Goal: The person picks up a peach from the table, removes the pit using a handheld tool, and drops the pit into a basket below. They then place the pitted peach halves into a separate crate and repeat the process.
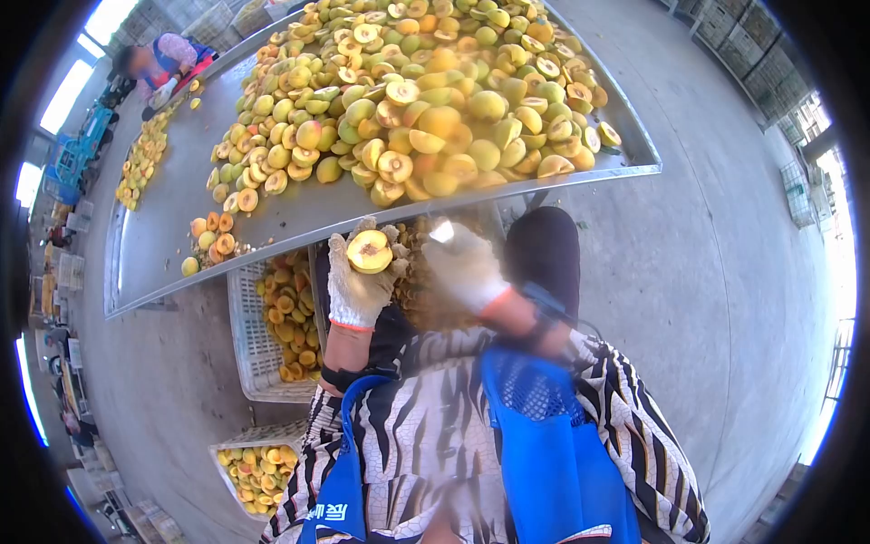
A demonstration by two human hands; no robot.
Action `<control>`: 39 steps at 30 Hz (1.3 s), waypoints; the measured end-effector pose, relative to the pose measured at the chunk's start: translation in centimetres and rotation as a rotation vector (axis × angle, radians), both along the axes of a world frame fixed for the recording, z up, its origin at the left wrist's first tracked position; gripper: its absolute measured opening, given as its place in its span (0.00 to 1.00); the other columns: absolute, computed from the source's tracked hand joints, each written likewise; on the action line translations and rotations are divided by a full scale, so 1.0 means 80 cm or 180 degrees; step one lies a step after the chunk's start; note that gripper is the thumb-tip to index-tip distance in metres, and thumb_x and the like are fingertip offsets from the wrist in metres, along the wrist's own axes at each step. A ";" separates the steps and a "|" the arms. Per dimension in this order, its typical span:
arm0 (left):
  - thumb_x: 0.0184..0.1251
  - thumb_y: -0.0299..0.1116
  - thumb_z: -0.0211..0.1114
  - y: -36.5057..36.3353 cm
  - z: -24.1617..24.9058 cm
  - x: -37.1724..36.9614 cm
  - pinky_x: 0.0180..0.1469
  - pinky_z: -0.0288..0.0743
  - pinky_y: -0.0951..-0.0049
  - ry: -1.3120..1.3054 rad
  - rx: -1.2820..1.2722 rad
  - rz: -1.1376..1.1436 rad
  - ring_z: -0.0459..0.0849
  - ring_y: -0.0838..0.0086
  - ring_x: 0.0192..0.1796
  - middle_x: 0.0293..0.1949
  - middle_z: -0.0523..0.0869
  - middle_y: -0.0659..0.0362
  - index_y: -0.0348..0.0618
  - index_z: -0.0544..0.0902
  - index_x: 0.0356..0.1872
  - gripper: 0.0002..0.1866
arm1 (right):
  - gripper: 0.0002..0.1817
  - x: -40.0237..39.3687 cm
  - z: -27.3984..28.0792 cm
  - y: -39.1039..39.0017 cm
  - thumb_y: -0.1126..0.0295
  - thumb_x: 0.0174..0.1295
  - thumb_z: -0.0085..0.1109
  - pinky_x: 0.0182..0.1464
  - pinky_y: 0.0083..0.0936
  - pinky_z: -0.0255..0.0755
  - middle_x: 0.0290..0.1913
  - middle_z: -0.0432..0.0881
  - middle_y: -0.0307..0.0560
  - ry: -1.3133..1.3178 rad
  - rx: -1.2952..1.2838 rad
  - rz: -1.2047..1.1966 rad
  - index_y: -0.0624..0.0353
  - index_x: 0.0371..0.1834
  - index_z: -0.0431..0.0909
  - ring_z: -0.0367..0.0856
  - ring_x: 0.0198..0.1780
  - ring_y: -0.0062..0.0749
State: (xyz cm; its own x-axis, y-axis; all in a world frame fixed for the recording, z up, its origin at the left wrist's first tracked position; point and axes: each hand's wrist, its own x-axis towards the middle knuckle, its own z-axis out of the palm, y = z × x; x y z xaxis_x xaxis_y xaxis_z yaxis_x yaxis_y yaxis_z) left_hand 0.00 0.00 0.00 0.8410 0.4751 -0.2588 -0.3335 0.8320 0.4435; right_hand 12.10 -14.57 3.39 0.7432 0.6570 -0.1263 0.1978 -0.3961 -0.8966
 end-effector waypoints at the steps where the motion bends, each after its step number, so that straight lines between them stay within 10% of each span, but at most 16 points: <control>1: 0.74 0.58 0.52 -0.001 0.001 -0.002 0.44 0.81 0.59 0.0008 0.0207 -0.0055 0.83 0.56 0.49 0.55 0.81 0.49 0.48 0.74 0.62 0.28 | 0.16 0.001 -0.002 -0.002 0.58 0.61 0.66 0.40 0.40 0.78 0.32 0.86 0.50 -0.0111 -0.0145 0.0116 0.55 0.46 0.78 0.87 0.38 0.44; 5: 0.74 0.60 0.50 0.008 0.021 -0.006 0.37 0.80 0.63 0.0318 0.0587 -0.0300 0.84 0.59 0.46 0.52 0.82 0.51 0.47 0.76 0.58 0.28 | 0.16 -0.011 -0.004 0.010 0.59 0.61 0.65 0.39 0.43 0.78 0.32 0.85 0.53 -0.0374 -0.0591 0.0769 0.57 0.46 0.77 0.85 0.38 0.53; 10: 0.74 0.62 0.49 0.008 -0.028 -0.004 0.34 0.79 0.67 0.1161 0.2892 -0.0094 0.84 0.63 0.42 0.47 0.85 0.52 0.48 0.77 0.55 0.28 | 0.14 -0.011 0.022 0.009 0.59 0.65 0.53 0.47 0.44 0.76 0.40 0.85 0.56 -0.0590 -0.1086 0.1480 0.57 0.43 0.79 0.83 0.45 0.54; 15: 0.77 0.51 0.53 -0.003 -0.007 -0.010 0.49 0.80 0.70 0.1079 0.1282 -0.0308 0.84 0.70 0.45 0.44 0.85 0.55 0.42 0.80 0.51 0.21 | 0.12 -0.012 0.017 0.009 0.62 0.64 0.54 0.45 0.45 0.76 0.39 0.84 0.56 -0.0861 -0.1124 0.1826 0.57 0.43 0.77 0.83 0.44 0.55; 18: 0.80 0.55 0.40 -0.006 -0.010 -0.010 0.48 0.80 0.70 0.1425 0.2090 -0.0183 0.84 0.70 0.44 0.43 0.84 0.55 0.42 0.80 0.50 0.28 | 0.12 -0.017 0.021 0.009 0.63 0.63 0.55 0.45 0.45 0.76 0.39 0.84 0.56 -0.0865 -0.1177 0.1862 0.57 0.44 0.76 0.83 0.44 0.55; 30: 0.81 0.46 0.44 -0.005 -0.007 -0.006 0.46 0.79 0.70 0.2146 0.2715 -0.1017 0.83 0.72 0.43 0.43 0.85 0.55 0.42 0.82 0.49 0.22 | 0.16 -0.008 -0.002 -0.007 0.60 0.61 0.60 0.43 0.47 0.77 0.40 0.84 0.60 -0.0673 -0.1410 0.2138 0.56 0.47 0.77 0.83 0.43 0.57; 33: 0.78 0.59 0.41 -0.016 0.007 0.001 0.40 0.82 0.73 0.1589 0.2331 -0.0158 0.85 0.74 0.37 0.40 0.86 0.57 0.39 0.78 0.54 0.32 | 0.15 -0.015 -0.001 -0.003 0.60 0.62 0.60 0.44 0.44 0.77 0.39 0.85 0.59 -0.0233 -0.1078 0.1661 0.56 0.46 0.78 0.83 0.42 0.56; 39: 0.78 0.50 0.52 -0.036 -0.006 0.026 0.37 0.85 0.64 0.1003 0.1558 0.1200 0.86 0.64 0.35 0.38 0.85 0.51 0.34 0.80 0.47 0.25 | 0.15 -0.030 -0.026 0.017 0.62 0.64 0.52 0.50 0.44 0.75 0.45 0.84 0.60 0.0302 -0.0544 0.1988 0.59 0.48 0.79 0.82 0.48 0.57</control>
State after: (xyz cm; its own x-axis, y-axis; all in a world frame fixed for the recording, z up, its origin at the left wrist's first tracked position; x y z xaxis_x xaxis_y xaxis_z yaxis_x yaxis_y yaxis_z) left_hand 2.11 -2.91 -0.46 0.5155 0.8445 -0.1450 -0.3543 0.3641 0.8613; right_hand 9.71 -13.24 1.31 0.2087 0.9264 -0.3135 0.3600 -0.3708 -0.8561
